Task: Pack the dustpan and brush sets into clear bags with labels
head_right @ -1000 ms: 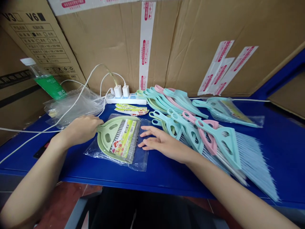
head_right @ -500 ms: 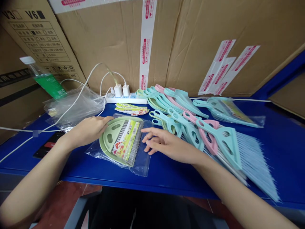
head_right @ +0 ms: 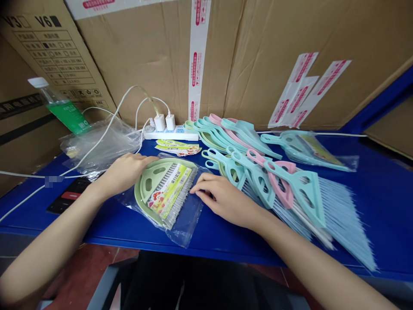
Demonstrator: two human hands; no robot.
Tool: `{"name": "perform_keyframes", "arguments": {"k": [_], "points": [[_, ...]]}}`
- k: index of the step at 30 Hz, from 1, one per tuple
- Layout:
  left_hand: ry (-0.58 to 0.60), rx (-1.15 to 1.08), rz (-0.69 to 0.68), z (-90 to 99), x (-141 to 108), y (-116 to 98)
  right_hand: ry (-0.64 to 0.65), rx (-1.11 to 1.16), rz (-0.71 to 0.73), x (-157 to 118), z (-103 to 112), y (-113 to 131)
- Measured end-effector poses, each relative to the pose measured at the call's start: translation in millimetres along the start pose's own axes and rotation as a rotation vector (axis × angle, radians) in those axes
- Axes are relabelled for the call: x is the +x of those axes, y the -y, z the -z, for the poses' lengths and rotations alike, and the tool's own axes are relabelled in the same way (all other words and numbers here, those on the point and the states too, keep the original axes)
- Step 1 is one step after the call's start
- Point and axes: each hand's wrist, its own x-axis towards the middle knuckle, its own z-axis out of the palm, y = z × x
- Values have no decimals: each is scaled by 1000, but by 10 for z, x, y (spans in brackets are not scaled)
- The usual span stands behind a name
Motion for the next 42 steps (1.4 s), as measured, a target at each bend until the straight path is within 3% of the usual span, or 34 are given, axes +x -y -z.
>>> {"name": "perform_keyframes", "arguments": {"k": [5, 8, 11, 14, 18, 23, 29, 42], "points": [[-213, 100, 69, -25, 14, -22, 29, -24, 0, -8, -3, -5], [-265, -8, -69, -24, -8, -70, 40, -33, -7, -8, -11, -2], [-206, -171, -271, -24, -50, -175, 52, -39, -12, -7, -15, 3], [-99, -296, -383, -15, -105, -307, 49, -42, -3, -8, -11, 10], [-18, -357, -423, 6, -183, -457, 32, -45, 24, -6, -6, 6], [-6, -302, -421, -4, -243, -547, -48, -89, 64, -2, -19, -38], [19, -348, -440, 2, -261, -546, -221, -322, 137, -1, -22, -107], [150, -448, -638, 85, -300, -351, -57, -488, 154, -33, 31, -129]]}}
